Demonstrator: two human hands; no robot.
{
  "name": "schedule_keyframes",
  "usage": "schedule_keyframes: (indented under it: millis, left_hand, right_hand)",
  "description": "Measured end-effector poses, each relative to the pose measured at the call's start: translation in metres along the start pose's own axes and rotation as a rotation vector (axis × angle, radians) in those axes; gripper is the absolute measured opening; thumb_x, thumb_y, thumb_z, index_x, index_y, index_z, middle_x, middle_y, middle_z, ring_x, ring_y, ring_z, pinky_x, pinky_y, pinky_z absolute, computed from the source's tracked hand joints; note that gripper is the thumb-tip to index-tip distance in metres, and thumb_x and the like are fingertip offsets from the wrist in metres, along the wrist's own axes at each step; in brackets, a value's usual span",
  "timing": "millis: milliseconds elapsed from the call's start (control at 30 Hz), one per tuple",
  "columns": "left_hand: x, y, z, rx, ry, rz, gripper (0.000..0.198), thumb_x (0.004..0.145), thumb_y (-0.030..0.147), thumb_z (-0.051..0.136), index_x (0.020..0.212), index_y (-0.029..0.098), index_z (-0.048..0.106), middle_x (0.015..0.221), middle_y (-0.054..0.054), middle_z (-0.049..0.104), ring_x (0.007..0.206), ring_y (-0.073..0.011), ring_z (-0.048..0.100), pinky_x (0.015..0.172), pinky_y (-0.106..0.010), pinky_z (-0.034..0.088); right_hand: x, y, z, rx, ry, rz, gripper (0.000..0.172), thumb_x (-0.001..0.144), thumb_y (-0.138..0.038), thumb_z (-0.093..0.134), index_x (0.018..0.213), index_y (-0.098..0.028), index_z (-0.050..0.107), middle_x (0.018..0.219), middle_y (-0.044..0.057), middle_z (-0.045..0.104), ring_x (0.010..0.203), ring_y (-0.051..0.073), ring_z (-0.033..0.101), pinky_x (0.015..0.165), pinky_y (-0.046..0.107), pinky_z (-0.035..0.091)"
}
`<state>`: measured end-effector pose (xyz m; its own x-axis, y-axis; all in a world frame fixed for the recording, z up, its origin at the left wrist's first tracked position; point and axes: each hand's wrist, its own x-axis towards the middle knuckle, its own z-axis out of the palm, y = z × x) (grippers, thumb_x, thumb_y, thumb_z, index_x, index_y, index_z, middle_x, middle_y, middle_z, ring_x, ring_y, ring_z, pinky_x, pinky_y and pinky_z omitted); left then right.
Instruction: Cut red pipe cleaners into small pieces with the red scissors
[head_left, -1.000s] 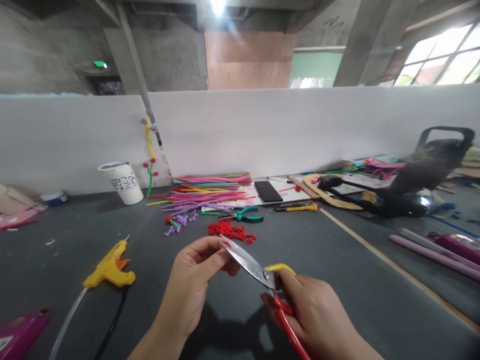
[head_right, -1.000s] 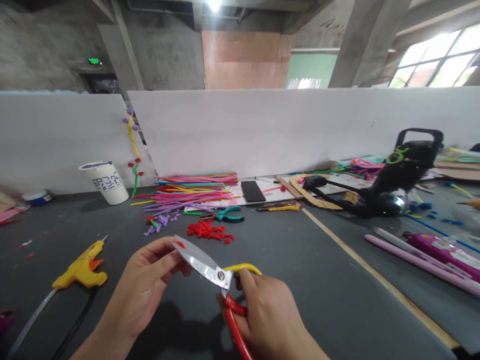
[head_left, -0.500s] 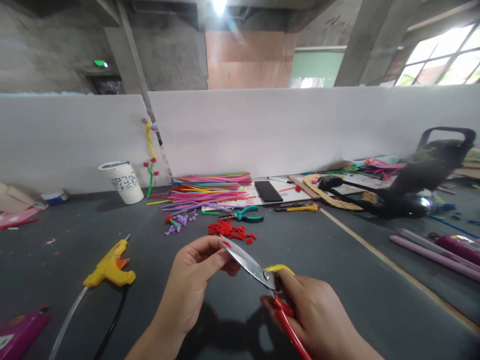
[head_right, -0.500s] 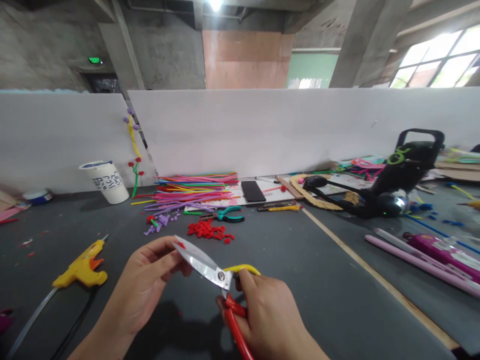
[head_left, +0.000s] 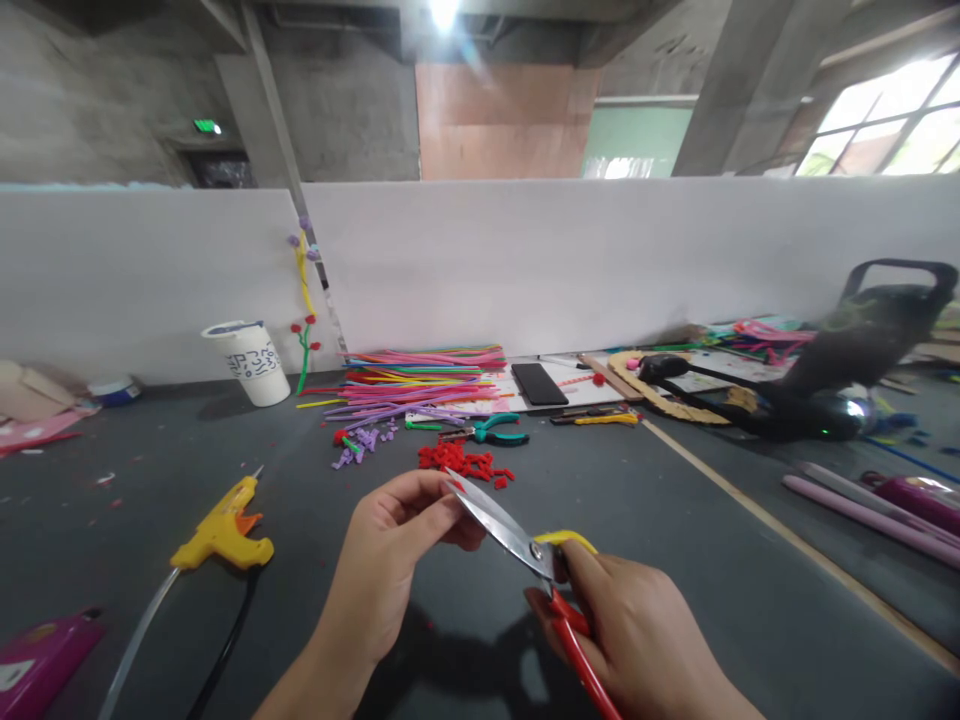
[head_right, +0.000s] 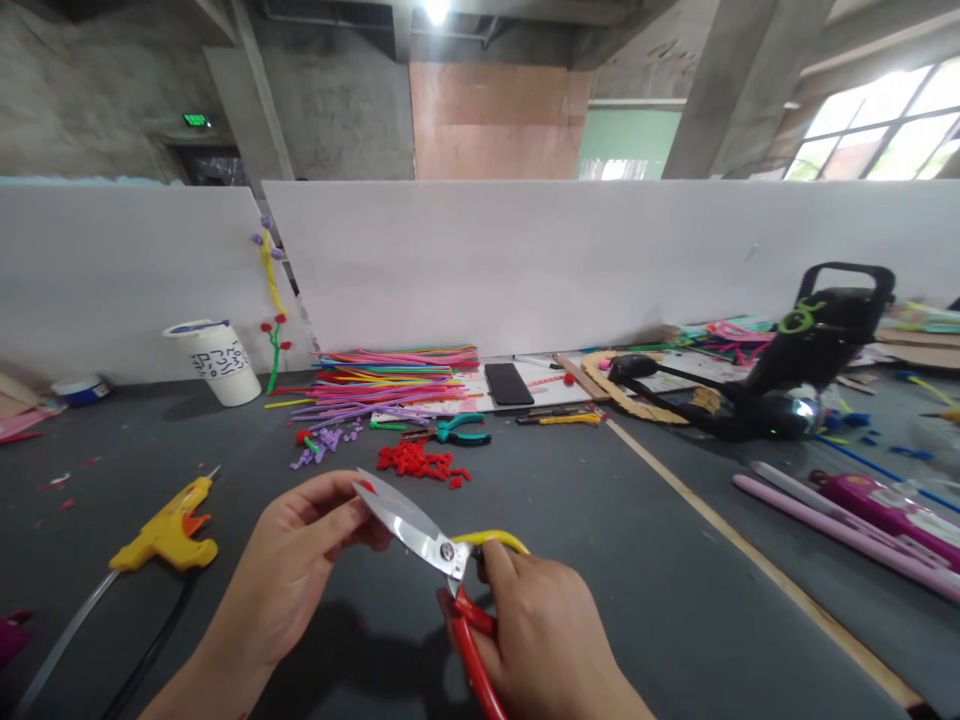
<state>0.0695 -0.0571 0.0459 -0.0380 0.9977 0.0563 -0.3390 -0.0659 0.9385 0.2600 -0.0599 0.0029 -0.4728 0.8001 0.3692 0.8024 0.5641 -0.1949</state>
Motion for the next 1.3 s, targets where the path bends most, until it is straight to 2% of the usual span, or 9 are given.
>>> schedule_keyframes:
  millis: [1033,1300]
  left_hand:
    - [-0.0002,0.0028,-0.0032,0.03,-0.007,-0.005,0.005,0.067,0.016,0.063,0.069,0.014,0.067,0.058,-0.002,0.065,0.053,-0.0115,0.058,0.055,-0.022,0.047]
    - [-0.0001,0.0051,-0.0042,0.034,-0.009,-0.021,0.003,0.068,0.015,0.063,0.068,0.014,0.065,0.059,-0.001,0.066,0.054,-0.0112,0.059,0.056,-0.022,0.048]
  right_hand:
    - [-0.0014,-0.0001,0.0031,0.013,0.008,-0.015,0.022,0.081,-0.035,0.039,0.066,-0.02,0.044,0.05,-0.002,0.054,0.039,0.012,0.048,0.041,0.022,0.027]
    - [-0.0005,0.0054,0.0025,0.033,0.026,0.005,0.022,0.078,-0.036,0.044,0.062,-0.02,0.043,0.048,-0.002,0.05,0.039,0.013,0.044,0.041,0.023,0.025]
